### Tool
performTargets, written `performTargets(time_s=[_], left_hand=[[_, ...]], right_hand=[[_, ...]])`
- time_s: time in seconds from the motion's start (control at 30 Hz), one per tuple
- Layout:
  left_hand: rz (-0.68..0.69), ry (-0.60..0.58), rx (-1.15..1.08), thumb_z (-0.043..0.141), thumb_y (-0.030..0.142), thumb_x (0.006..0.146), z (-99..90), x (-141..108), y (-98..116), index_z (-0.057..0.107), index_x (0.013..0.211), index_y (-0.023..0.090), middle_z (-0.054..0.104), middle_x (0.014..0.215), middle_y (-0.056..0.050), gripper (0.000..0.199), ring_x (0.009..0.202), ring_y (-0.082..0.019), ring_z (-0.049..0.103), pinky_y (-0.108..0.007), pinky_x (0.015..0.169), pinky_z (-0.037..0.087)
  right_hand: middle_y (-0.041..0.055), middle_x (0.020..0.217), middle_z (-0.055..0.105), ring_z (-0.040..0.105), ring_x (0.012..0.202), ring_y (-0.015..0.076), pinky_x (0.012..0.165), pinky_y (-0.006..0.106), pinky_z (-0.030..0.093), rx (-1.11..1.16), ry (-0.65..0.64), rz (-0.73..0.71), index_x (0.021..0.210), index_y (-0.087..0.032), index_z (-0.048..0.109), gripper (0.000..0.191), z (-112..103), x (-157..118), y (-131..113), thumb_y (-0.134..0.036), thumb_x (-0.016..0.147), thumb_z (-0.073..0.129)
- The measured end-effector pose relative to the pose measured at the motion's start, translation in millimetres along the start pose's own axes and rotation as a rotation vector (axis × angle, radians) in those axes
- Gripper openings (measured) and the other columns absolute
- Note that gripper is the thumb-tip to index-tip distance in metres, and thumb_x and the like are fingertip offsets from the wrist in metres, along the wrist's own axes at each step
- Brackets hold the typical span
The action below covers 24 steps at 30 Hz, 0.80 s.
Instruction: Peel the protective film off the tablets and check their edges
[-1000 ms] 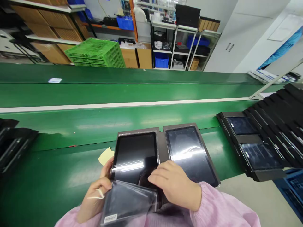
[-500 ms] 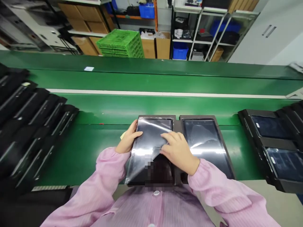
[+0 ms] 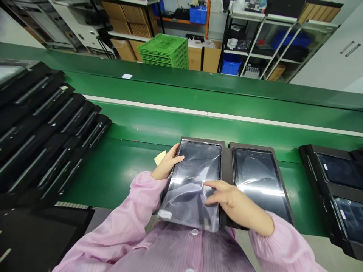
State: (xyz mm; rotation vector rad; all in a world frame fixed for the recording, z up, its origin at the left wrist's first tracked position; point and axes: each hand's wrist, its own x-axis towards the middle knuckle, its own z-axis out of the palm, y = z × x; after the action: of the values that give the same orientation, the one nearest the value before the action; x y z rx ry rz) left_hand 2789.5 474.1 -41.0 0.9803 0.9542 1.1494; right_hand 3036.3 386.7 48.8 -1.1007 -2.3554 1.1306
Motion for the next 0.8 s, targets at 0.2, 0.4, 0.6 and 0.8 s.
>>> performTargets(time_s=[0.2, 0.4, 0.6, 0.8], left_hand=[[0.027, 0.026, 0.061, 0.069, 0.03, 0.068, -0.7, -2, -3, 0.044, 0.126, 0.017, 0.048, 0.135, -0.011, 0.064, 0.124, -0.026, 0.044, -0.038, 0.103, 0.035], [0.016, 0.151, 0.196, 0.067, 0.031, 0.067, 5.5, -22, -4, 0.038, 0.127, 0.014, 0.043, 0.135, -0.017, 0.068, 0.124, -0.028, 0.041, -0.04, 0.098, 0.037], [0.036, 0.34, 0.465, 0.062, 0.031, 0.069, 0.9, -62, 11, 0.053, 0.089, 0.019, 0.055, 0.085, -0.001, 0.025, 0.081, -0.016, 0.054, -0.028, 0.072, 0.041], [-0.23, 0.078, 0.541, 0.053, 0.042, 0.074, -8.7, -100, 37, 0.053, 0.07, 0.018, 0.045, 0.054, 0.006, 0.025, 0.047, -0.009, 0.037, -0.022, 0.047, 0.028]], right_hand=[[0.0094, 0.118, 0.06, 0.054, 0.111, 0.024, 0.091, 0.045, 0.046, 0.018, 0.102, 0.007, 0.09, -0.022, 0.067, 0.03, 23, -18, 3, -0.009, 0.081, 0.042], [0.0095, 0.123, 0.051, 0.064, 0.083, 0.0184, 0.075, 0.037, 0.053, 0.566, 0.658, 0.45, 0.116, -0.026, 0.047, 0.043, 40, -6, 3, -0.037, 0.077, 0.061], [-0.0018, 0.077, 0.058, 0.055, 0.047, 0.0124, 0.042, 0.026, 0.045, 0.784, 0.582, 0.65, 0.127, -0.019, 0.032, 0.068, 47, 5, -1, -0.038, 0.071, 0.066], [-0.0045, 0.06, 0.06, 0.054, 0.046, 0.0104, 0.049, 0.024, 0.045, 0.662, 0.472, 0.416, 0.102, -0.019, 0.052, 0.025, 30, 8, -23, -0.031, 0.08, 0.057]])
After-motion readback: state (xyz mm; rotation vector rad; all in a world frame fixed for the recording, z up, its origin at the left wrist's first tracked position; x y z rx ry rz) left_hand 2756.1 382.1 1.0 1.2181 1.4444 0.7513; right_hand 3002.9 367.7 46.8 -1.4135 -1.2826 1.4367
